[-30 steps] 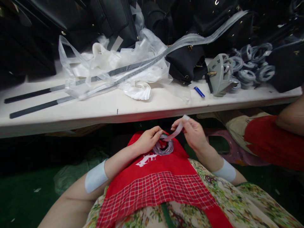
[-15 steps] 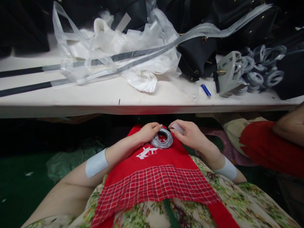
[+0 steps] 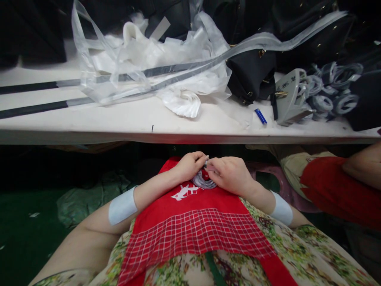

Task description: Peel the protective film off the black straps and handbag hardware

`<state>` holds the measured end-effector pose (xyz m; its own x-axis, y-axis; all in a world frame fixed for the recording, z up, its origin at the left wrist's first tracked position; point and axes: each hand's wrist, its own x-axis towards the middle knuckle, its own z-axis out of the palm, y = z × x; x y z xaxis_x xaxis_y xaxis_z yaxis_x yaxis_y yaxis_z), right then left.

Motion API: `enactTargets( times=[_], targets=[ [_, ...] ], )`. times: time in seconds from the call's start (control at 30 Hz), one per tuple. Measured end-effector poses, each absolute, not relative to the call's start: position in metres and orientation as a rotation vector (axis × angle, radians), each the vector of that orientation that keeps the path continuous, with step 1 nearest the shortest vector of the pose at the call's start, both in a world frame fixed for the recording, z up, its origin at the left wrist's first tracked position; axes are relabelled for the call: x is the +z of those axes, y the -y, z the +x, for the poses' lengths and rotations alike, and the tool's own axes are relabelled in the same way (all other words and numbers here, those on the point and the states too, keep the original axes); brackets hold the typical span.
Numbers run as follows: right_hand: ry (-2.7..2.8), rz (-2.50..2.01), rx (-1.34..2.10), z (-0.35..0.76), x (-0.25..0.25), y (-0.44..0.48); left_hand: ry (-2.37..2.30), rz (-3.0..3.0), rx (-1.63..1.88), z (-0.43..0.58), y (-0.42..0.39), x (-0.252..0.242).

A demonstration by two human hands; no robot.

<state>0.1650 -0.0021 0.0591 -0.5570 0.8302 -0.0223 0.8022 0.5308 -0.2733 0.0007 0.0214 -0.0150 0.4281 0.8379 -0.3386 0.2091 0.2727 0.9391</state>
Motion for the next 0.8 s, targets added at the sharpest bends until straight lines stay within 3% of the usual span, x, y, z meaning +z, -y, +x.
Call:
enactTargets(
  times=[0.07, 0.27, 0.6, 0.8],
  targets=[
    [2.28, -1.544, 0.498, 0.172, 0.058, 0.003, -1.082, 1.141, 0.581, -0.002, -0.024, -0.014],
    [1.227, -1.642, 1.27, 0.182, 0.032, -0.002, -1.02, 0.992, 0.657, -0.012, -0.035, -0.005],
    [0.867, -1.456, 1.499, 0.179, 0.008, 0.002, -1.254, 1.535, 0.752, -0.005, -0.033, 0.015],
    [0.772, -1.469, 1.522, 0.179, 0.007, 0.003, -1.239, 1.934, 0.573, 0.001, -0.023, 0.028]
  ],
)
